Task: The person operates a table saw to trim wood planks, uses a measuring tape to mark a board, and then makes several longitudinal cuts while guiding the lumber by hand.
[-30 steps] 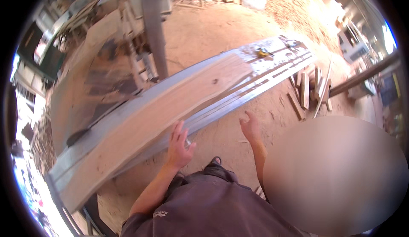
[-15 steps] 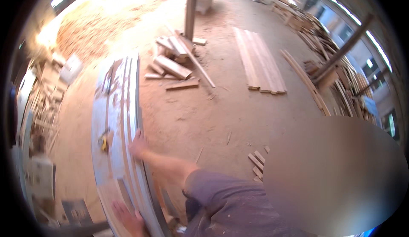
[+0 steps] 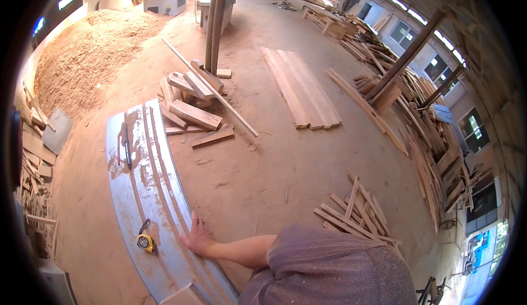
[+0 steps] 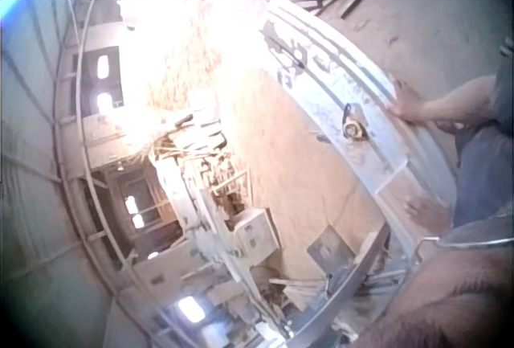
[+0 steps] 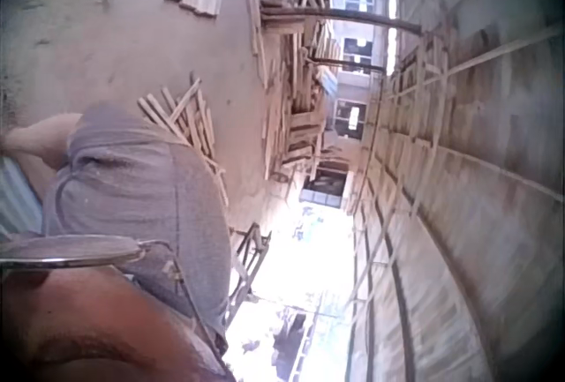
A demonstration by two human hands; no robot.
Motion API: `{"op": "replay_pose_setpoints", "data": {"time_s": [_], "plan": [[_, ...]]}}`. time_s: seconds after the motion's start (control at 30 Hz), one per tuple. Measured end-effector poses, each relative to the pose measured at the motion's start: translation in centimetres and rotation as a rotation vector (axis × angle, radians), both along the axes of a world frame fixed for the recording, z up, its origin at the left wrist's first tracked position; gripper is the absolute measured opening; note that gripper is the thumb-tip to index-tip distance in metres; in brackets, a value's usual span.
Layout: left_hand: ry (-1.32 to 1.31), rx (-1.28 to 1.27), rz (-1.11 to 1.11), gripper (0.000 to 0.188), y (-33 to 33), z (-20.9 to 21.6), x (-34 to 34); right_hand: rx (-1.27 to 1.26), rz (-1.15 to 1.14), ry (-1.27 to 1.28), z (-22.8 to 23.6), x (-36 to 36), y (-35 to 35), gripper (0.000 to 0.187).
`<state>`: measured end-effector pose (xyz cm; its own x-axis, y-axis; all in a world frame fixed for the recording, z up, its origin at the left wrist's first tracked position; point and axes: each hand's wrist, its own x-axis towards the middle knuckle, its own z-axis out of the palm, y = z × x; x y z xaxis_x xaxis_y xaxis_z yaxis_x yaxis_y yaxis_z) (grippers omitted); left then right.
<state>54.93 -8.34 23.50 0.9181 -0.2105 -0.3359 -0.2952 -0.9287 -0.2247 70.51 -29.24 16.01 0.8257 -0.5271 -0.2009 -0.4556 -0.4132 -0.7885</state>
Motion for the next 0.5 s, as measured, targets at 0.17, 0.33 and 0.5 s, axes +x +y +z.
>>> {"op": "replay_pose_setpoints", "data": {"time_s": [0.17,0.33,0.5], "plan": [[0.021,-0.008,-0.033,0.078,0.8,-2.9,1.0,0.007,-0.030,0.010,-3.8,1.3,-0.4,0.098],[0.014,0.004,0.028,0.077,1.1,-5.8,0.0,-0.073,-0.023,-0.046,-8.6,4.5,-0.1,0.099],[-0.073,-0.039,0.023,0.078,-0.2,-11.9,1.1,-0.079,-0.057,-0.024,-15.8,7.2,-1.4,0.100]]}}
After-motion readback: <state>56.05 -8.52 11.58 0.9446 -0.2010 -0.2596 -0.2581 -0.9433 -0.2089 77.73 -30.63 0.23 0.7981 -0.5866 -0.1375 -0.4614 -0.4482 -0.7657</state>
